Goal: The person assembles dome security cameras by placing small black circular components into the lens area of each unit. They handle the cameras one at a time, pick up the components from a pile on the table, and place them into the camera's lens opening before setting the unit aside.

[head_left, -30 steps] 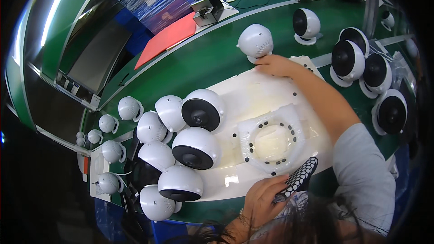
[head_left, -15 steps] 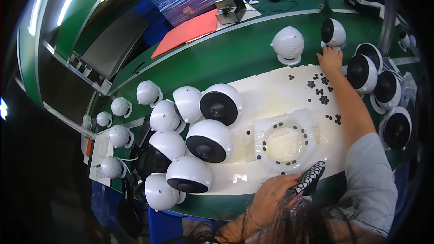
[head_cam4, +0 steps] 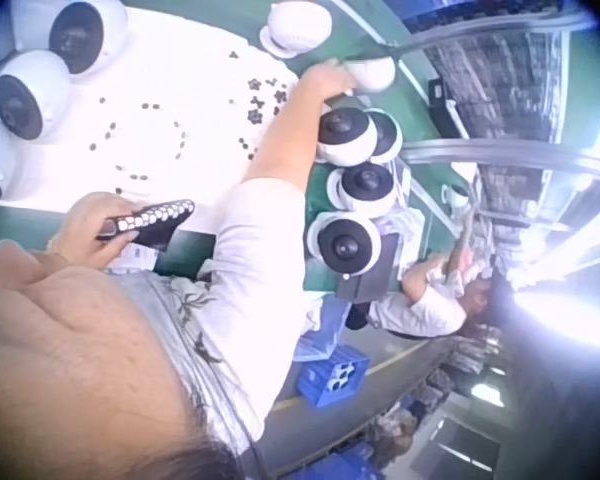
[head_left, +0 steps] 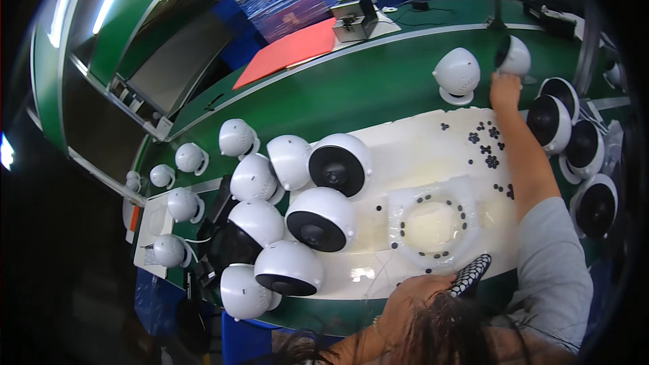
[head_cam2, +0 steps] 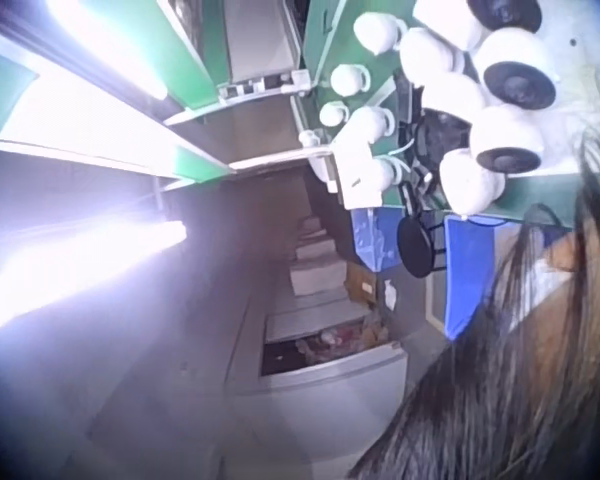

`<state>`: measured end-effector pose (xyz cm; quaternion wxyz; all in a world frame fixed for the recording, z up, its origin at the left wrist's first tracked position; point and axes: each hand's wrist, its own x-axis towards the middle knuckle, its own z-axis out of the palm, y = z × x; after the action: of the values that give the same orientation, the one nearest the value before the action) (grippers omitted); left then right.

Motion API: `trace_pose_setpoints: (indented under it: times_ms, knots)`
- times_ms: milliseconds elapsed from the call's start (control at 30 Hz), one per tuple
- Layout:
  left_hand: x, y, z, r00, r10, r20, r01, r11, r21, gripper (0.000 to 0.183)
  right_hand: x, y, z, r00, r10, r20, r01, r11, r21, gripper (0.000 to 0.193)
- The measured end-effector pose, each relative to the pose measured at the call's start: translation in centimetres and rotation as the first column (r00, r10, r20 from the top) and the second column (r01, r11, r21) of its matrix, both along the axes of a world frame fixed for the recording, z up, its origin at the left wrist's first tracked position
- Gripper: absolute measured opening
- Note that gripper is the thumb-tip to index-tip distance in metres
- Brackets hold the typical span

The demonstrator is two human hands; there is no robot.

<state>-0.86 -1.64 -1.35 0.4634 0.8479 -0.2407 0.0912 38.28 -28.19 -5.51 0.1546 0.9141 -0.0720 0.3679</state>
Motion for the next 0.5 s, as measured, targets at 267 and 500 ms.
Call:
trace_pose_setpoints:
  times_ms: [267, 500]
  knots:
    - [0.1, 0.1, 0.8, 0.996, -0.081, -0.043, 0.081, 0.997, -0.014, 0.033, -4.1, 1.6, 6.5, 0.923, 0.125, -0.363, -0.147, 0.989, -0.034, 0.014]
    - [-0.1, -0.3, 2.1, 0.998, -0.029, -0.052, 0.029, 1.0, -0.005, 0.033, -15.9, 4.6, 12.9, 0.674, 0.727, -0.131, -0.552, 0.614, 0.564, 0.026]
